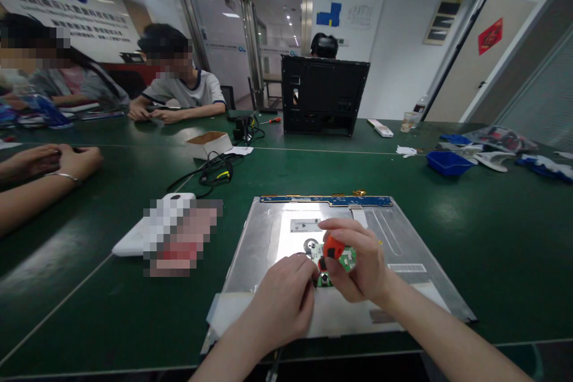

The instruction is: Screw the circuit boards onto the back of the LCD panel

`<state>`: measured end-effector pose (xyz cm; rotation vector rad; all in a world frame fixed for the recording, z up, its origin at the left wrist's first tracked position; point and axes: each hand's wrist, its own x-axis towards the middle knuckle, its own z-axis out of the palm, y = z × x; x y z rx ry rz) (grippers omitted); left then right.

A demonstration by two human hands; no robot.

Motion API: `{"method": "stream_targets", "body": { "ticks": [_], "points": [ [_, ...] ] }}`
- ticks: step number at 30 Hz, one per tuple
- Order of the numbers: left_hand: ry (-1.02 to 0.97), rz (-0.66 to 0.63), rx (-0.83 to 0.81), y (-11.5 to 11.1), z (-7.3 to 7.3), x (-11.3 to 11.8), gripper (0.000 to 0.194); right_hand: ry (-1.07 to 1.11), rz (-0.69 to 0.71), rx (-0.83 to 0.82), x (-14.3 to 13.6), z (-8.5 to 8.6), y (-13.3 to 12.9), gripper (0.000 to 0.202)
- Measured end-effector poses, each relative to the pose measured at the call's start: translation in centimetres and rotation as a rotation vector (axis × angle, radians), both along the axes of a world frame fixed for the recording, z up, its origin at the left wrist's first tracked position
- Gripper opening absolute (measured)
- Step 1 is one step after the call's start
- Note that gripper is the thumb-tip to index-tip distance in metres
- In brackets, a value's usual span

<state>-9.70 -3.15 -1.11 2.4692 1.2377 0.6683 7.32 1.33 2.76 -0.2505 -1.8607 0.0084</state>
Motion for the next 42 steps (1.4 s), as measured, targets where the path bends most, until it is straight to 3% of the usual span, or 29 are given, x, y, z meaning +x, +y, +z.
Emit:
{"method": "stream_targets", "body": {
  "ticks": [4, 10, 20, 27, 33, 42],
  "points": [
    [0.011, -0.001, -0.017, 0.0, 0.0, 0.1, 0.013, -0.052, -0.081, 0.021, 0.2, 0.4, -0.1, 0.044],
    [-0.015, -0.003, 0.009, 0.0, -0.2, 0.1, 0.015, -0.022, 0.004, -0.031, 0.0, 0.3, 0.0, 0.048],
    [-0.006, -0.001, 0.03, 0.0, 0.0, 0.1, 0.015, -0.05, -0.126, 0.04, 0.2, 0.6, -0.3, 0.039],
    [-0.017, -0.005, 0.011, 0.1, -0.1, 0.0, 0.015, 0.014, 0.077, -0.05, 0.0, 0.4, -0.1, 0.044],
    [-0.025, -0.003, 0.034, 0.1, -0.3, 0.0, 0.015, 0.082, 0.095, -0.094, -0.4, -0.6, 0.2, 0.052],
    [0.002, -0.014, 0.037, 0.1, 0.0, 0.1, 0.014, -0.081, -0.068, -0.006, 0.3, 0.6, -0.2, 0.046]
  ]
}}
